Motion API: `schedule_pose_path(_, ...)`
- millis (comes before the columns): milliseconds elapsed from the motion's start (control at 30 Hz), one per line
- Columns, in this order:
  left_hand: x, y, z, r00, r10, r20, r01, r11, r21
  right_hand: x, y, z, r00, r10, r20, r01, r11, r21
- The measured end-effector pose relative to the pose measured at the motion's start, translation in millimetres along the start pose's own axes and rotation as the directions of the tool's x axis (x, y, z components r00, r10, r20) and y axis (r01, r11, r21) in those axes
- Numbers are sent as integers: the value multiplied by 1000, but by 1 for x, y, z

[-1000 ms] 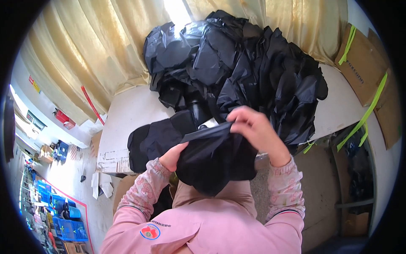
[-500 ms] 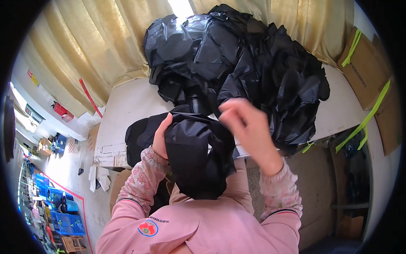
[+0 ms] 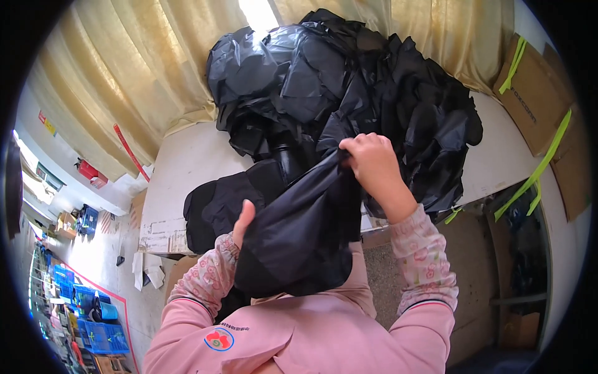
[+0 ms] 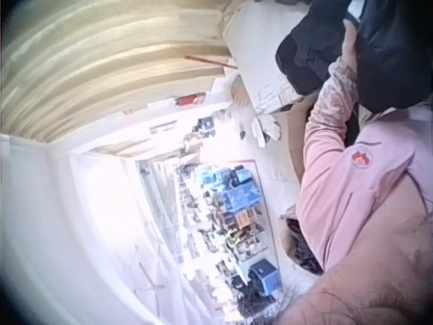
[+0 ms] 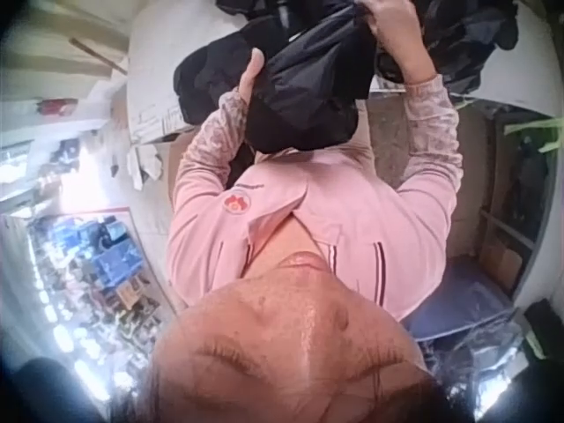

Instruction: The recorder is inspecting and sorting black fabric garment components at a manufacturing workbench.

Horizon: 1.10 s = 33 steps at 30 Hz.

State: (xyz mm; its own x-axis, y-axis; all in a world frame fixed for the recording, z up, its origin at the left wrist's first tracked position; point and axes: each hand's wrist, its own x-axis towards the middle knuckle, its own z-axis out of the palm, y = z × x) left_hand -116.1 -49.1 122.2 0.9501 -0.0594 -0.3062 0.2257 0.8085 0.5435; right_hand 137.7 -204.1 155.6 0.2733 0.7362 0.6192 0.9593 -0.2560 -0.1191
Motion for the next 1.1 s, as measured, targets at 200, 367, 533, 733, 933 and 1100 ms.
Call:
schedule_pose_path(200,5,27,-2,925,309,219,-282,948,-147,3,-50,-53,918,386,91,-323,596,735)
schedule_pose_path(367,20,35,-8,894,367,258,-323,926,-197,-25,-88,-22,973,56,224,-214,576,788)
schedule_pose_path(533,-2,39,11,938,332,100,-326,942,-78,-18,-27,-49,906,364,214,-315,246,916)
schedule_pose_path(733,13,33,1,898,378,225,-369,926,-81,-26,-80,-2,997,-20,71,-43,620,783)
schedule_pose_path(933,7,40,-20,962,237,135,-228,970,-79,-12,-21,-60,968,250,19,-142,485,863)
schedule_pose_path(1100,17,33,-30,952,272,144,-278,960,28,2,-11,-58,931,338,-139,-220,823,524)
